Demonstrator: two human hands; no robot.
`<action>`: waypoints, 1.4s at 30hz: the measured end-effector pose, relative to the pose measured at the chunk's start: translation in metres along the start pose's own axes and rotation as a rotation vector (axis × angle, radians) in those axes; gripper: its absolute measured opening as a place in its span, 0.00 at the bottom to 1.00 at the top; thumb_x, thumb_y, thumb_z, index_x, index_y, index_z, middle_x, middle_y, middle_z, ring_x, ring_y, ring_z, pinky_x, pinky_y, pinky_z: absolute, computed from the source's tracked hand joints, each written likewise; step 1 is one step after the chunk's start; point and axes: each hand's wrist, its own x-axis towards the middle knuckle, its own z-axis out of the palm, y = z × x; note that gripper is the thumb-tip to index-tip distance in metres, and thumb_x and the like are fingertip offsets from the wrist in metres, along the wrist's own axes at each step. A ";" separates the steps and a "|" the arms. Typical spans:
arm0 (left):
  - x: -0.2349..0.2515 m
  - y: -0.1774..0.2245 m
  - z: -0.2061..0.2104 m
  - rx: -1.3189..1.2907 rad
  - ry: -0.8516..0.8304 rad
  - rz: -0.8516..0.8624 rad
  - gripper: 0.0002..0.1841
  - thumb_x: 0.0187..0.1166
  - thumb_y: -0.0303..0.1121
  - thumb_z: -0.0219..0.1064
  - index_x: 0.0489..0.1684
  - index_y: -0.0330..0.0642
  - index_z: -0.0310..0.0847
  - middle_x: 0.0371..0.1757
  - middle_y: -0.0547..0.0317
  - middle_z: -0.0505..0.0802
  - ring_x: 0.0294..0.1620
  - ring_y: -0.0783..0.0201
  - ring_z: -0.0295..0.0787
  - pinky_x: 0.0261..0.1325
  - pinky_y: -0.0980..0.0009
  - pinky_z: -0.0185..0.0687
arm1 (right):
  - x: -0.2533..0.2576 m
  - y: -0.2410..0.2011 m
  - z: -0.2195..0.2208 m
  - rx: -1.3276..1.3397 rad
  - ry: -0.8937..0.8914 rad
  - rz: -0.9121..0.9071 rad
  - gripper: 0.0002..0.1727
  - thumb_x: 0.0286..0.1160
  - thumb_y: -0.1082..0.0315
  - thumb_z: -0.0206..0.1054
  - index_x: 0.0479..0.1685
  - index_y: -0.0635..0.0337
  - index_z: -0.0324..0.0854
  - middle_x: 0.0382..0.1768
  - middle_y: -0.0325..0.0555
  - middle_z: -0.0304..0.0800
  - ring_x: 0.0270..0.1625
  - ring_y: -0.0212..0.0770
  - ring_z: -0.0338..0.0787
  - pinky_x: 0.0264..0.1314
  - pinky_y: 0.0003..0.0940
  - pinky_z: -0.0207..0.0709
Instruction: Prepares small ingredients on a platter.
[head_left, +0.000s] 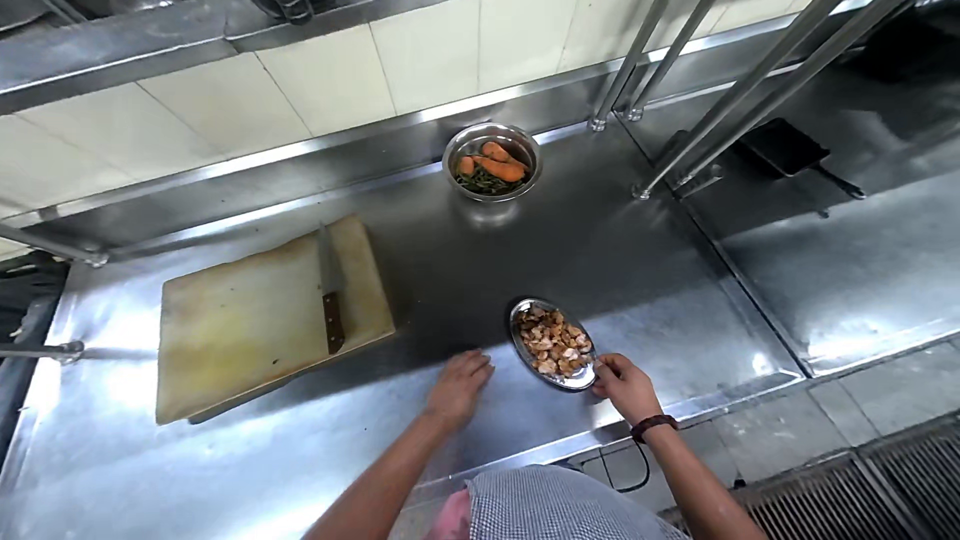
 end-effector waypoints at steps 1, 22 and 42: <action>-0.002 -0.005 -0.006 0.009 -0.041 0.025 0.19 0.89 0.31 0.53 0.70 0.52 0.85 0.78 0.62 0.86 0.87 0.58 0.70 0.91 0.58 0.61 | 0.000 0.000 -0.001 0.002 -0.006 0.000 0.13 0.88 0.63 0.62 0.58 0.62 0.83 0.42 0.50 0.93 0.36 0.42 0.96 0.45 0.43 0.94; 0.014 0.029 -0.060 -0.238 -0.049 -0.615 0.11 0.75 0.34 0.69 0.50 0.44 0.93 0.54 0.55 0.95 0.55 0.60 0.92 0.66 0.58 0.86 | 0.008 0.008 -0.019 0.328 -0.132 0.125 0.11 0.75 0.77 0.68 0.54 0.69 0.81 0.42 0.56 0.91 0.37 0.47 0.95 0.42 0.45 0.93; 0.132 0.209 -0.013 -0.449 0.286 -0.201 0.17 0.78 0.38 0.70 0.62 0.43 0.88 0.58 0.54 0.91 0.53 0.64 0.91 0.56 0.65 0.91 | -0.016 0.102 -0.135 0.657 -0.208 -0.017 0.12 0.76 0.75 0.65 0.55 0.68 0.80 0.38 0.51 0.90 0.35 0.45 0.93 0.39 0.43 0.92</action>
